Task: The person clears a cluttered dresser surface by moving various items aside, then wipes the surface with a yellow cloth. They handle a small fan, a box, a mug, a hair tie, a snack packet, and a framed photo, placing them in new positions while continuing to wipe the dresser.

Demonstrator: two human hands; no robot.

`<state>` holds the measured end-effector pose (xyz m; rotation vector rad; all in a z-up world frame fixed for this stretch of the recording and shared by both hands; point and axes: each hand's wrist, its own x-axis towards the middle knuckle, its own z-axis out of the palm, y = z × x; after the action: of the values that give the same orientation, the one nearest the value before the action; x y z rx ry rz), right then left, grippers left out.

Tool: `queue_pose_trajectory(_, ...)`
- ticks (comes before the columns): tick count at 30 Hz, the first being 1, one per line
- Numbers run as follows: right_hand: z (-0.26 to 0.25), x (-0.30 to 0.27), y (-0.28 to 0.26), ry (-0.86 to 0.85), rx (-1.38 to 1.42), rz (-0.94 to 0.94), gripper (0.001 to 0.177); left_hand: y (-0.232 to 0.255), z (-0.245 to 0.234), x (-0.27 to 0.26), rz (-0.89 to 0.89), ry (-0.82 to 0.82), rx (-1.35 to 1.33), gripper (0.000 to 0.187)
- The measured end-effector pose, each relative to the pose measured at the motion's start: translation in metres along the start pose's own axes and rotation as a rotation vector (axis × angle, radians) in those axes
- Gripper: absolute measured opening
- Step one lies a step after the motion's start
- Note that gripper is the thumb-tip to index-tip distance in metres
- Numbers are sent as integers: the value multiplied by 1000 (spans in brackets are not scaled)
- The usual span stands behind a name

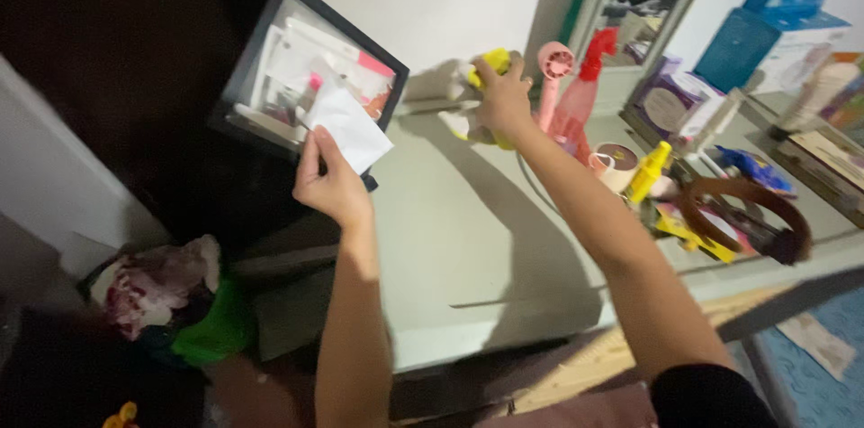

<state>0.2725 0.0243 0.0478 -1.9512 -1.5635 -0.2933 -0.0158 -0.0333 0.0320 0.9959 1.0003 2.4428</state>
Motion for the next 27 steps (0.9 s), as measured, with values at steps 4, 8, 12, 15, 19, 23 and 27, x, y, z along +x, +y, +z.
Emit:
queue_pose_trajectory(4,70,47,55,-109,-85,122,52,2,-1,2,100,0,94,22)
queue_pose_trajectory(8,111,63,61,-325,-132,347,74,8,-3,0,136,-49,97,20)
queue_pose_trajectory(12,133,34,1,-394,-195,416,108,10,-4,1,173,-73,152,19)
queue_pose_trajectory(15,148,14,-35,-477,-196,53,89,8,-4,0,99,-49,164,18)
queue_pose_trajectory(19,140,39,-8,-750,390,-225,77,2,-7,-4,150,-48,154,17)
queue_pose_trajectory(23,142,82,8,-533,508,-115,67,-4,-4,-2,154,-56,155,17)
queue_pose_trajectory(27,183,62,-38,-570,-203,-123,62,-4,-2,1,144,0,189,17)
